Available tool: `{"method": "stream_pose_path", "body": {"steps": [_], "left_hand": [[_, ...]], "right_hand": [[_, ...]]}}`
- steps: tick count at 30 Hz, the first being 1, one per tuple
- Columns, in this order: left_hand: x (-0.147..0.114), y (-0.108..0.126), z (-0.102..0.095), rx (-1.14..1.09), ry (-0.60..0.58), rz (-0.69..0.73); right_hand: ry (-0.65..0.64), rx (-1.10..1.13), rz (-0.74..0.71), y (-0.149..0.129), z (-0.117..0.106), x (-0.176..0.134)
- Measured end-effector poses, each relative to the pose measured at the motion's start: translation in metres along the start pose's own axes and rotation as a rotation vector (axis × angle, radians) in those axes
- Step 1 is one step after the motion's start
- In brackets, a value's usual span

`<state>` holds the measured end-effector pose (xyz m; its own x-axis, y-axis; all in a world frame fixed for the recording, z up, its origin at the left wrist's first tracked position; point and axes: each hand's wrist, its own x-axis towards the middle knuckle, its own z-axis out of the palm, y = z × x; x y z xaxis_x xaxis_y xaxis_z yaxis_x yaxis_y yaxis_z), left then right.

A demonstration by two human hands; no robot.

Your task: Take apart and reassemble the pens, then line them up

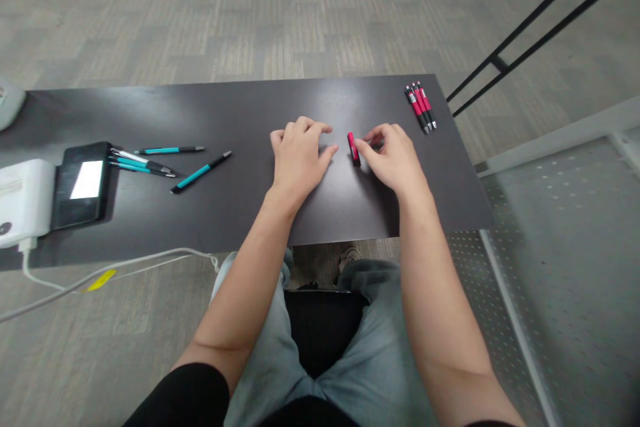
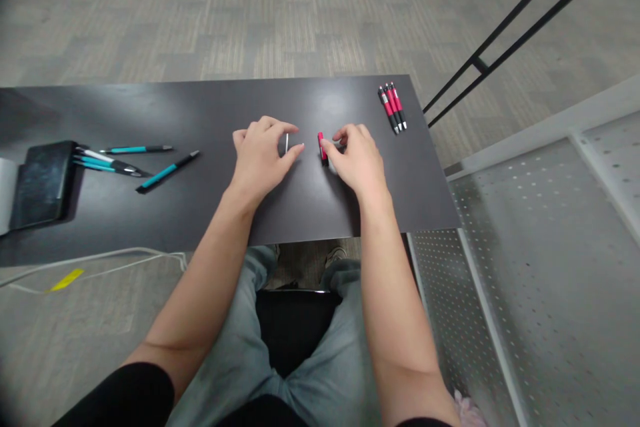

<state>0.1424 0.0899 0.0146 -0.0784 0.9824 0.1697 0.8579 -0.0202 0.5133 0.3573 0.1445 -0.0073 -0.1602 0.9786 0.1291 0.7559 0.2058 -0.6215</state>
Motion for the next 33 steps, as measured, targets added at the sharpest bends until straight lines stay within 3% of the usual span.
{"method": "stream_pose_path", "body": {"steps": [5,10,17,20,33], "left_hand": [[-0.001,0.009,0.012,0.035,-0.017,-0.02],[0.001,0.003,0.016,-0.013,-0.012,0.008],[0.015,-0.023,0.015,-0.553,0.139,0.069],[0.017,-0.032,0.008,-0.674,0.168,0.098],[0.02,-0.039,0.003,-0.961,0.176,0.115]], "right_hand": [[-0.054,-0.084,0.027,-0.017,0.007,-0.003],[-0.075,-0.029,0.03,-0.01,0.006,0.002],[-0.075,0.58,-0.008,0.015,0.005,0.015],[-0.061,0.747,-0.052,0.014,0.002,0.017],[-0.089,0.715,-0.175,0.001,0.003,0.012]]}}
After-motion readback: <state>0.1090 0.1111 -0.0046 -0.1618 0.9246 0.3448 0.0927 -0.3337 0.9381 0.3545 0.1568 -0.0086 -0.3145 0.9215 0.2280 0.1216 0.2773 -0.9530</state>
